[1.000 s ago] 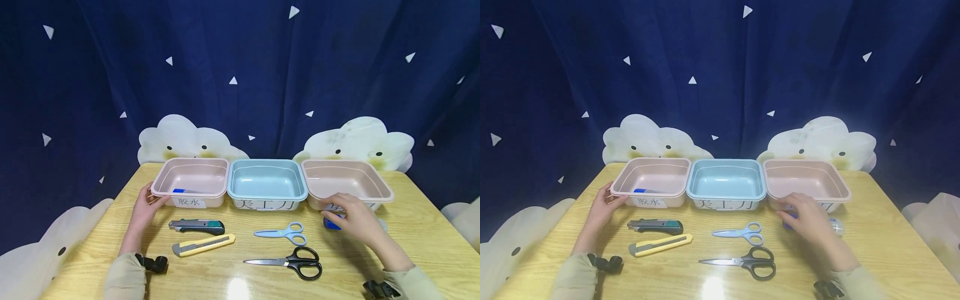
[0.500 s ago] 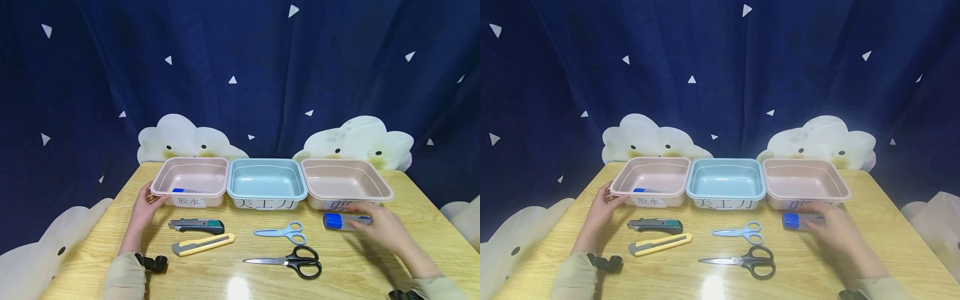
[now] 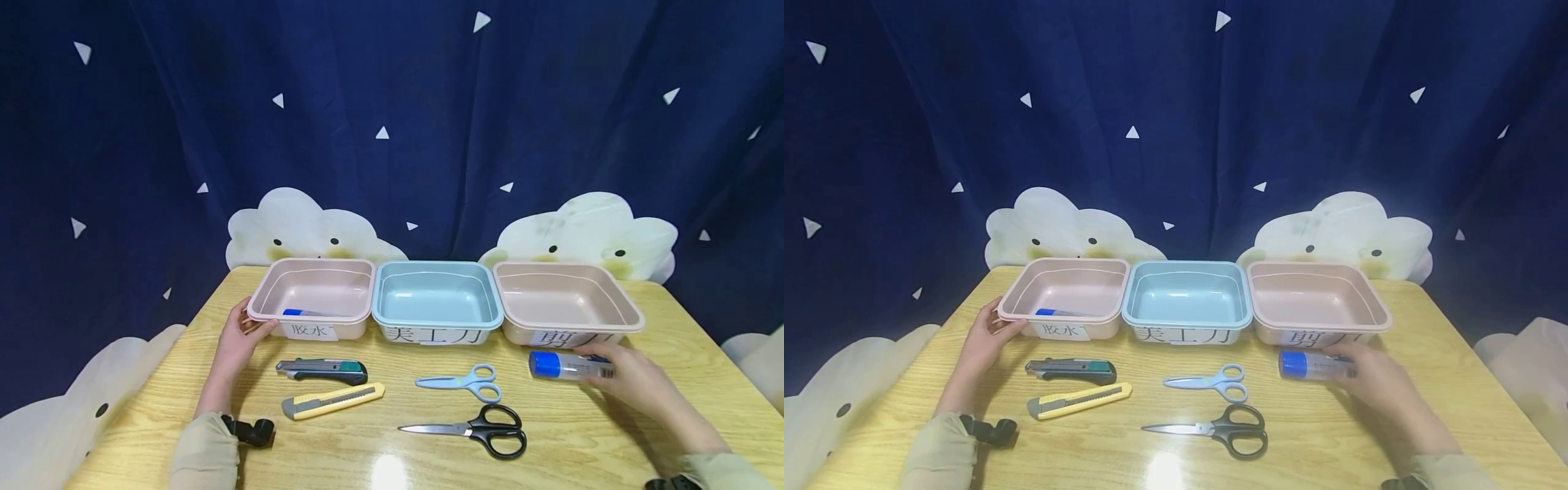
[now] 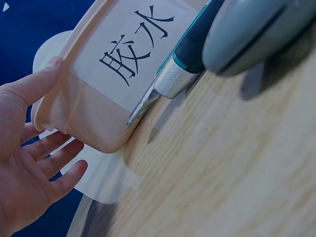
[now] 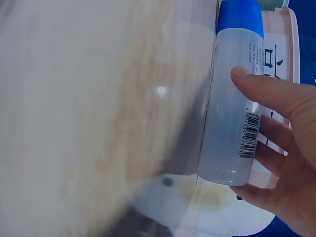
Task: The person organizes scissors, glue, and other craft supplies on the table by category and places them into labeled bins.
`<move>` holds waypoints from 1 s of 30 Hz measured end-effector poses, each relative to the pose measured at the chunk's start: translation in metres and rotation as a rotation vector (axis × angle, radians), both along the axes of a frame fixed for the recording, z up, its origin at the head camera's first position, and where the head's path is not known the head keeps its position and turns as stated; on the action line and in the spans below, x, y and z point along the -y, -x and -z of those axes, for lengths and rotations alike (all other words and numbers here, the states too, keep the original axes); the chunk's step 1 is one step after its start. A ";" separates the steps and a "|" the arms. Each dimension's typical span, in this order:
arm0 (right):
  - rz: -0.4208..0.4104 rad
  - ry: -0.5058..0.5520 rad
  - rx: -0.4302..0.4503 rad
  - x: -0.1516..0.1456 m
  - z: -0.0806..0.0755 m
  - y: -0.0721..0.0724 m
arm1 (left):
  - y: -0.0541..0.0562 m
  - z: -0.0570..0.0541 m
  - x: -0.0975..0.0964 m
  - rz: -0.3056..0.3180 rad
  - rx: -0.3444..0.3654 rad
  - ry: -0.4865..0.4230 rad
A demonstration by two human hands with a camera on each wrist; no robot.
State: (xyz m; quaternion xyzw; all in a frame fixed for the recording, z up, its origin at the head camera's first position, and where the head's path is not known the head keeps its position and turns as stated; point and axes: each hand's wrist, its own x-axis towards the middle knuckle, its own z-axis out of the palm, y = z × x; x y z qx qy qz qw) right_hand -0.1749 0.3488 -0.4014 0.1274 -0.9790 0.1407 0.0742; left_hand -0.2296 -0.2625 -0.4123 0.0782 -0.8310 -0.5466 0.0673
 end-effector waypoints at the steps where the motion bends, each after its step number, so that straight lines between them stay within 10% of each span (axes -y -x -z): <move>1: -0.005 0.002 0.014 -0.001 0.001 0.000 | 0.000 0.000 0.000 0.000 0.001 0.000; 30: -0.127 0.018 0.018 -0.001 -0.011 -0.008 | 0.002 0.002 0.000 -0.001 -0.009 0.017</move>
